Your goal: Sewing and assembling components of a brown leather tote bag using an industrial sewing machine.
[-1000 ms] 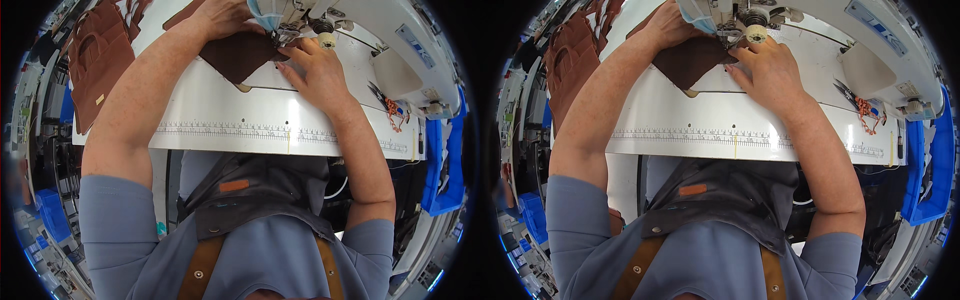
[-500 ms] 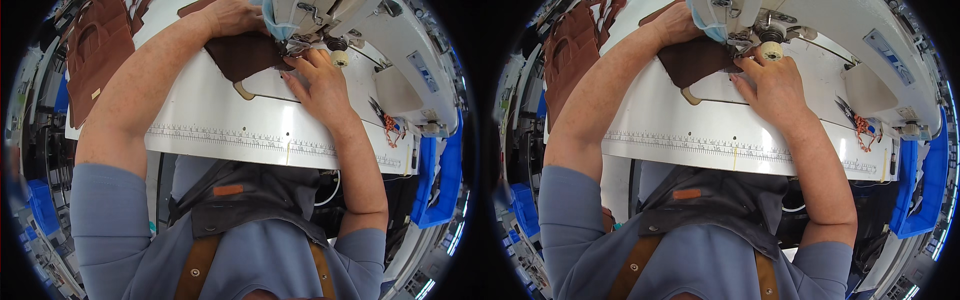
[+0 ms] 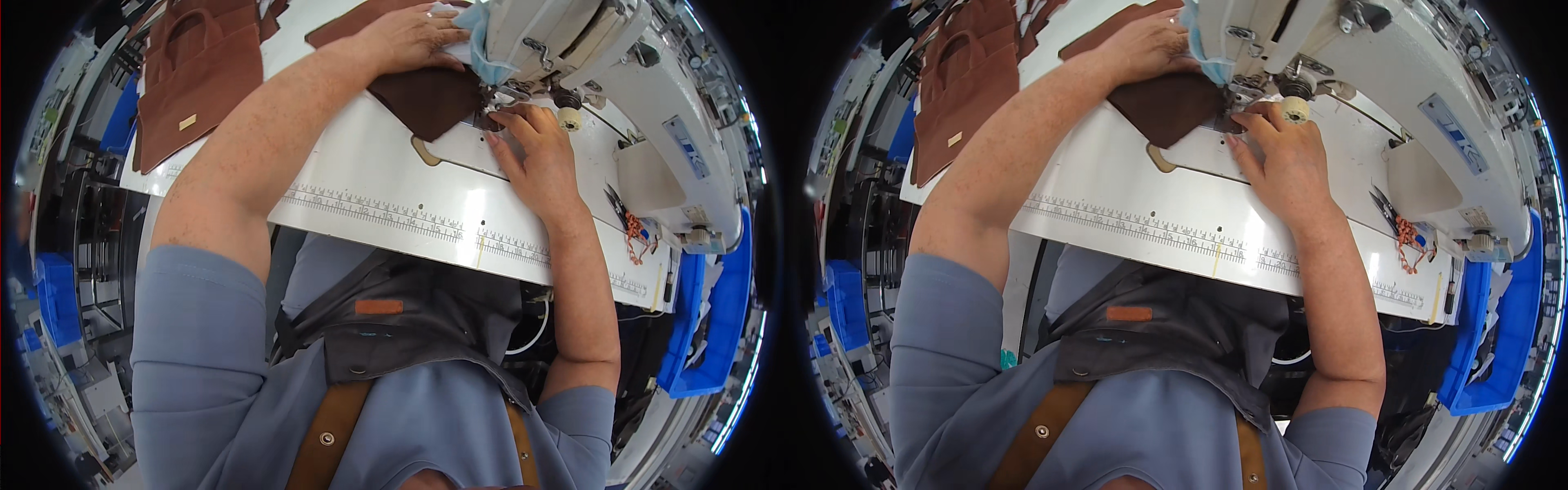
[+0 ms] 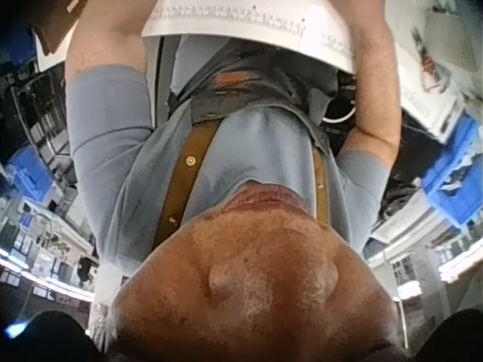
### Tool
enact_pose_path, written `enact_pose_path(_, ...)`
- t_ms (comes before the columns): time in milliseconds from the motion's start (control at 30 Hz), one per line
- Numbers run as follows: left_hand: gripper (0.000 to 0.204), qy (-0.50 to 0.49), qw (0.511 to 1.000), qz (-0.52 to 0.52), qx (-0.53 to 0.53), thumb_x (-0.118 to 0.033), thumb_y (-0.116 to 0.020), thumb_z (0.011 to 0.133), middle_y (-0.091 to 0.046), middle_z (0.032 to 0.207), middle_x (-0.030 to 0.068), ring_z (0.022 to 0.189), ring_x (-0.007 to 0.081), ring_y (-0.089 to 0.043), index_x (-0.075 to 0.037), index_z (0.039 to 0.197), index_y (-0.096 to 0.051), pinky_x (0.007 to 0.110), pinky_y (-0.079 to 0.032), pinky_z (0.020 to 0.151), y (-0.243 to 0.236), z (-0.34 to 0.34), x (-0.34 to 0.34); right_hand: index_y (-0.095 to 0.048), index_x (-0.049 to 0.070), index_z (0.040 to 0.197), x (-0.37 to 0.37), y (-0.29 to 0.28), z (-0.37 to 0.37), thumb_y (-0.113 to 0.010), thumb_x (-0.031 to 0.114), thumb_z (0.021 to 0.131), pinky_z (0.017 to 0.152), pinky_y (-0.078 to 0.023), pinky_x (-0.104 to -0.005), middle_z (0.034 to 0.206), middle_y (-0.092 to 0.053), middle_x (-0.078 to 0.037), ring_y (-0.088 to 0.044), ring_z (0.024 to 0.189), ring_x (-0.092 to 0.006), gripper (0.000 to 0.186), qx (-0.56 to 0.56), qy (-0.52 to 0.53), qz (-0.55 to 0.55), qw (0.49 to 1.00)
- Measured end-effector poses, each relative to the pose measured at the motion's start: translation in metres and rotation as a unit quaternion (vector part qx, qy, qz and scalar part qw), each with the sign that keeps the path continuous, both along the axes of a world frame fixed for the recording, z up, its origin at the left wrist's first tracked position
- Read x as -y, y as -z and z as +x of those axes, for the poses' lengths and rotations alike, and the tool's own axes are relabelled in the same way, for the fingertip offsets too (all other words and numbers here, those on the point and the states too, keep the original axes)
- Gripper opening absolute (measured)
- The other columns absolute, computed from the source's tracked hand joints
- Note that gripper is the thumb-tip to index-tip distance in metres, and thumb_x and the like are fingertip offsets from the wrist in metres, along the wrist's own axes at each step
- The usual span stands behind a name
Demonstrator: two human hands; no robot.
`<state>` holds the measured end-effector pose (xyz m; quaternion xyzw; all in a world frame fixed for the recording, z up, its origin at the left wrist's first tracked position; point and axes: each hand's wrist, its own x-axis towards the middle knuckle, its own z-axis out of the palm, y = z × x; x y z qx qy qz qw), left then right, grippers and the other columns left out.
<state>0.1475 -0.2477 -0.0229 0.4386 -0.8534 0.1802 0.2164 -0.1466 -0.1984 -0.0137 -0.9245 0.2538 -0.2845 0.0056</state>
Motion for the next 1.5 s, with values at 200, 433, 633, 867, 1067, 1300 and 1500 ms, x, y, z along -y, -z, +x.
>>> enact_pose_path(200, 0.072, -0.251, 0.958, 0.136, 0.014, -0.060, -0.051, 0.099, -0.055, 0.146, 0.0180, 0.137, 0.0325, -0.050, -0.004, 0.145, -0.053, 0.047, -0.038, 0.115, 0.003, -0.014, -0.105, -0.072, 0.008, 0.112, -0.006, 0.001, 0.001, -0.072, 0.020, 0.090, 0.086, -0.049, -0.0431, 0.108, -0.069, -0.008, -0.065, 0.097, -0.0317, 0.025, 0.001, -0.023, 0.021, 1.000)
enact_pose_path(433, 0.064, -0.223, 0.957, 0.185, -0.031, -0.059, -0.057, 0.095, -0.067, 0.129, 0.0143, 0.120, 0.0317, -0.063, -0.009, 0.134, -0.063, 0.045, -0.050, 0.098, -0.046, -0.041, -0.216, -0.069, 0.005, 0.121, -0.026, -0.003, 0.010, -0.075, 0.028, 0.088, 0.099, -0.047, -0.0437, 0.124, -0.067, -0.013, -0.061, 0.114, -0.0337, 0.041, 0.026, -0.112, 0.074, 0.991)
enact_pose_path(633, 0.049, -0.219, 0.961, 0.104, -0.135, -0.050, -0.074, 0.087, -0.065, 0.125, 0.0126, 0.120, 0.0306, -0.060, -0.012, 0.119, -0.073, 0.041, -0.050, 0.100, -0.017, 0.043, -0.161, -0.072, 0.005, 0.118, -0.050, -0.016, 0.019, -0.079, 0.034, 0.085, 0.106, -0.043, -0.0440, 0.132, -0.065, -0.013, -0.058, 0.123, -0.0320, 0.044, -0.021, -0.164, 0.106, 0.980)
enact_pose_path(867, 0.047, -0.219, 0.886, 0.289, -0.290, -0.048, -0.080, 0.083, -0.066, 0.125, 0.0132, 0.103, 0.0232, -0.069, -0.010, 0.110, -0.076, 0.036, -0.055, 0.090, 0.018, 0.057, -0.110, -0.070, 0.004, 0.120, -0.086, -0.021, 0.023, -0.080, 0.034, 0.085, 0.106, -0.044, -0.0423, 0.131, -0.066, -0.012, -0.060, 0.120, -0.0307, 0.048, 0.064, -0.162, 0.350, 0.920)
enact_pose_path(1067, 0.030, -0.133, 0.837, 0.274, -0.455, -0.017, -0.074, 0.093, -0.069, 0.086, 0.0075, 0.080, 0.0199, -0.066, -0.001, 0.115, -0.062, 0.035, -0.054, 0.073, 0.010, 0.069, -0.128, -0.071, 0.005, 0.120, -0.107, -0.027, 0.010, -0.073, 0.031, 0.091, 0.118, -0.033, -0.0514, 0.112, -0.076, -0.010, -0.064, 0.117, -0.0218, 0.039, -0.043, -0.241, 0.263, 0.933)
enact_pose_path(1300, 0.034, 0.063, 0.744, 0.393, -0.537, -0.028, -0.072, 0.099, -0.055, 0.071, -0.0047, 0.056, 0.0035, -0.043, 0.001, 0.116, -0.065, 0.020, -0.032, 0.049, -0.079, 0.039, -0.201, -0.067, -0.001, 0.124, -0.086, -0.010, 0.001, -0.070, 0.026, 0.096, 0.111, -0.040, -0.0413, 0.119, -0.071, -0.011, -0.061, 0.120, -0.0173, 0.039, 0.153, -0.081, 0.407, 0.897)
enact_pose_path(1500, 0.038, -0.018, 0.827, 0.103, -0.552, -0.039, -0.086, 0.076, -0.077, 0.088, 0.0075, 0.082, 0.0176, -0.072, -0.009, 0.098, -0.079, 0.030, -0.055, 0.075, -0.096, -0.017, -0.294, -0.062, -0.005, 0.124, -0.073, 0.024, -0.013, -0.072, 0.036, 0.098, 0.102, -0.046, -0.0366, 0.120, -0.068, -0.010, -0.062, 0.111, -0.0184, 0.049, 0.178, -0.120, 0.489, 0.845)
